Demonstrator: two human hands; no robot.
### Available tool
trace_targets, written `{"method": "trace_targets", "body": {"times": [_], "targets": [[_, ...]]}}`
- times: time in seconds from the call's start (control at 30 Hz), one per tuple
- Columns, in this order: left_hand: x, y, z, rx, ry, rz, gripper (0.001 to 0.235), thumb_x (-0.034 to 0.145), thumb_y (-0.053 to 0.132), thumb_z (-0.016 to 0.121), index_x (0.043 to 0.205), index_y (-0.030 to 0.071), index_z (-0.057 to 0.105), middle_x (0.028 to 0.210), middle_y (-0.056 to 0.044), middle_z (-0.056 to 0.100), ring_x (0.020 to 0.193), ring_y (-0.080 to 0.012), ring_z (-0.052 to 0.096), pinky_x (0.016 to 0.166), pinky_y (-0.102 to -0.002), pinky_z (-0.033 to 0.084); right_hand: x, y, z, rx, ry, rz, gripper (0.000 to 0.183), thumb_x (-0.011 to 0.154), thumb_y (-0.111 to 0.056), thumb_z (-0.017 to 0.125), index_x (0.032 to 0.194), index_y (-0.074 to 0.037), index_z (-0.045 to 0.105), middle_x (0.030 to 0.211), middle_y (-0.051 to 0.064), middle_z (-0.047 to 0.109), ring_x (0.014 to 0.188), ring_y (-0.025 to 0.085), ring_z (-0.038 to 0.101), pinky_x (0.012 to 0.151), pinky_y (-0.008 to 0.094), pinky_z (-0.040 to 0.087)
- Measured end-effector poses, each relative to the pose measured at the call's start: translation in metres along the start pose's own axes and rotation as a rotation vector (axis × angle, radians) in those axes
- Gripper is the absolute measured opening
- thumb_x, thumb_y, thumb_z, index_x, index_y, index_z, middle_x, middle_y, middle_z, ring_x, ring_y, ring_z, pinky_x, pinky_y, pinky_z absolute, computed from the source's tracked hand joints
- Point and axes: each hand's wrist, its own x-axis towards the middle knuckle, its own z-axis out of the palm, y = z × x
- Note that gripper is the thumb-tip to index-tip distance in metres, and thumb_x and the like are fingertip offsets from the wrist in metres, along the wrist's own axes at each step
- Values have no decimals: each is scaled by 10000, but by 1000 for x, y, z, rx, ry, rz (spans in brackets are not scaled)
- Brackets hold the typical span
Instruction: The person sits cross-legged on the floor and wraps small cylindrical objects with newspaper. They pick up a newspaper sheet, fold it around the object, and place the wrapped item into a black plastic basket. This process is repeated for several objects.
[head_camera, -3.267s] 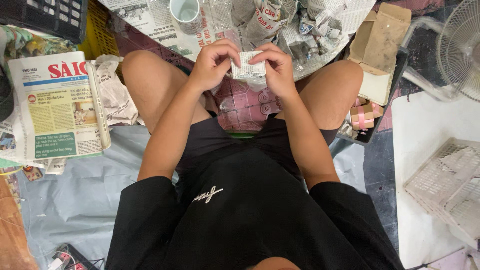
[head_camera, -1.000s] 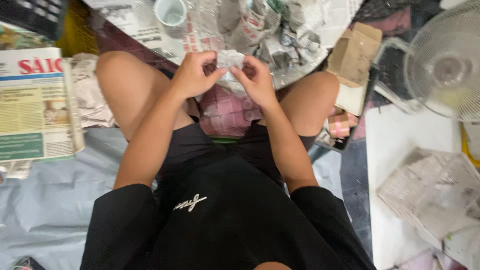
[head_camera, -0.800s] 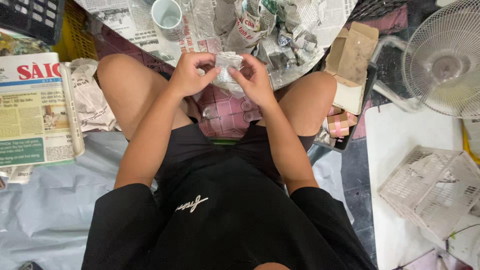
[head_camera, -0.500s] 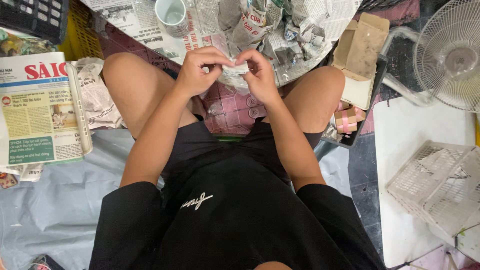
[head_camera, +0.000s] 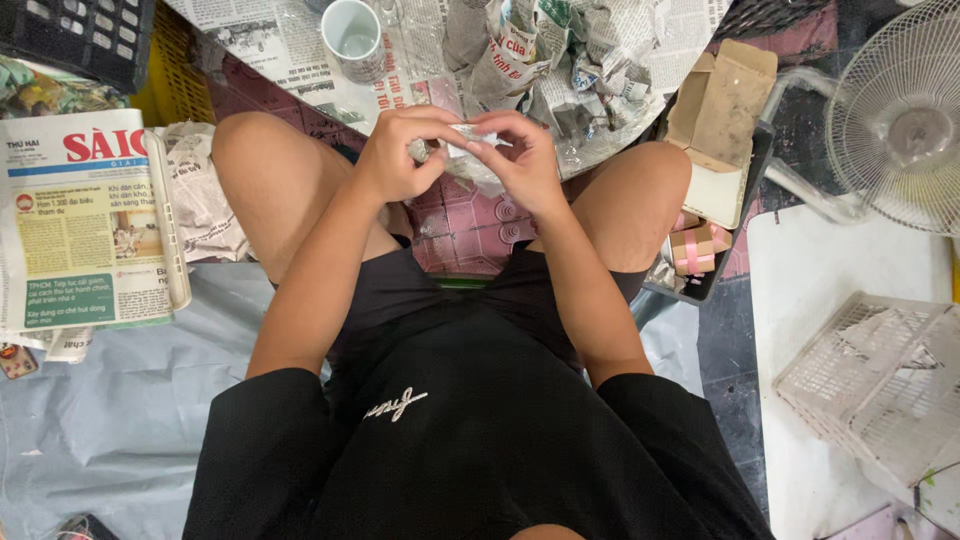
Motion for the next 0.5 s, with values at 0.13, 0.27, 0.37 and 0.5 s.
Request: {"method": "trace_targets", "body": {"times": [0.13,0.27,0.37,0.5], "targets": [[1,6,4,-43,36,-138,55,904,9,768,954,-7,749,1002,-144,768,824,-218,760,752,-302,583,1,-1,-1,-29,-16,-44,472,944,59,772,1338,-31,528,1259,126,664,1229,201,661,1004,344,594],[4,13,7,-115,73,-180,161,921,74,779,1002,-22,679,987,-120,767,843,-160,757,753,-271,594,-1,1,-3,36,12,-1,488,953,47,759,1361,-36,506,1247,144,715,1181,185,685,980,334,604],[6,15,6,-256,62,-327,299,904,122,776,1081,-14,578,1017,-84,764,884,-104,751,758,-251,598,-2,4,-4,78,20,16,479,962,60,741,1365,-29,498,1245,160,723,1164,180,690,994,339,594],[6,10,5,-178,-14,-456,241,922,144,795,1105,7,718,981,-87,783,833,-108,739,742,-267,594,0,9,-4,62,23,-31,431,994,74,709,1365,-21,510,1271,174,717,1212,188,678,1039,332,566]]}}
